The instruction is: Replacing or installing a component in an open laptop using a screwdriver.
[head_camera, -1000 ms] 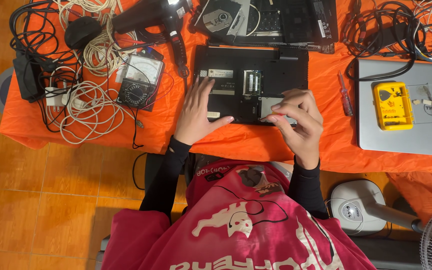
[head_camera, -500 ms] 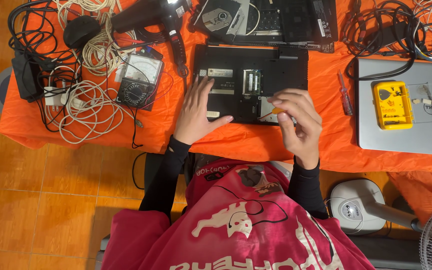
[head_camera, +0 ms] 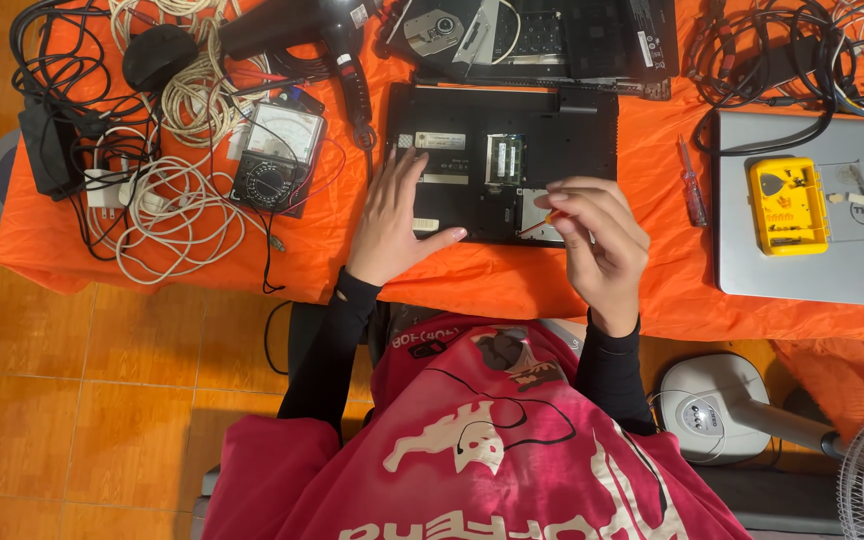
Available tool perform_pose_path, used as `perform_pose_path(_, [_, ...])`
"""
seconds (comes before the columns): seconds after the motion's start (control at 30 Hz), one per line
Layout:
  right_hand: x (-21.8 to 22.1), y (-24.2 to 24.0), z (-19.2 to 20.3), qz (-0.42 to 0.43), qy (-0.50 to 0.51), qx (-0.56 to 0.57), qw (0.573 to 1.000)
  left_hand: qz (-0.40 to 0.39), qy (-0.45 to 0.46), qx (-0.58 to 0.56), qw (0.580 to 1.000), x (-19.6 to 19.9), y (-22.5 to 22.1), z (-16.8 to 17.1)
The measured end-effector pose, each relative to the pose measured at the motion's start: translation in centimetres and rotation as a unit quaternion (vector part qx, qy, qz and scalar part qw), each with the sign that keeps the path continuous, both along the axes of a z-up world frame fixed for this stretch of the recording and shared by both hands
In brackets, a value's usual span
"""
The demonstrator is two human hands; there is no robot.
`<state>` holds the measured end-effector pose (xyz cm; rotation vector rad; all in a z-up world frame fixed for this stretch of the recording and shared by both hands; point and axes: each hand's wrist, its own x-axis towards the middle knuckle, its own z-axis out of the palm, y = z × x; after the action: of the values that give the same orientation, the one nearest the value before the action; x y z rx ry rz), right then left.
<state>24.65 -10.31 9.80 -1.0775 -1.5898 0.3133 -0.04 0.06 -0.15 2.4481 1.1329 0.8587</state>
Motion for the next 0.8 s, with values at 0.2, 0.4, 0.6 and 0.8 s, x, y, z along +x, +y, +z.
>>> perform_pose_path(0.2, [-0.1, 0.1, -0.1, -0.020, -0.041, 0.047, 0.998, 0.002, 0.004, -0.001, 1.000, 0.0, 0.0, 0.1])
perform_pose_path(0.4, [-1.3, 0.2, 2.4, -0.023, -0.074, 0.041, 0.996, 0.004, 0.004, -0.002, 1.000, 0.1, 0.0, -0.1])
perform_pose_path(0.6, [-0.1, 0.2, -0.5, -0.035, -0.050, 0.067, 0.996, 0.003, -0.001, -0.005, 1.000, 0.1, 0.0, 0.0])
perform_pose_path(0.8, [-1.2, 0.3, 2.3, -0.021, -0.041, 0.035, 0.998, 0.002, -0.006, -0.005, 1.000, 0.0, 0.0, 0.0])
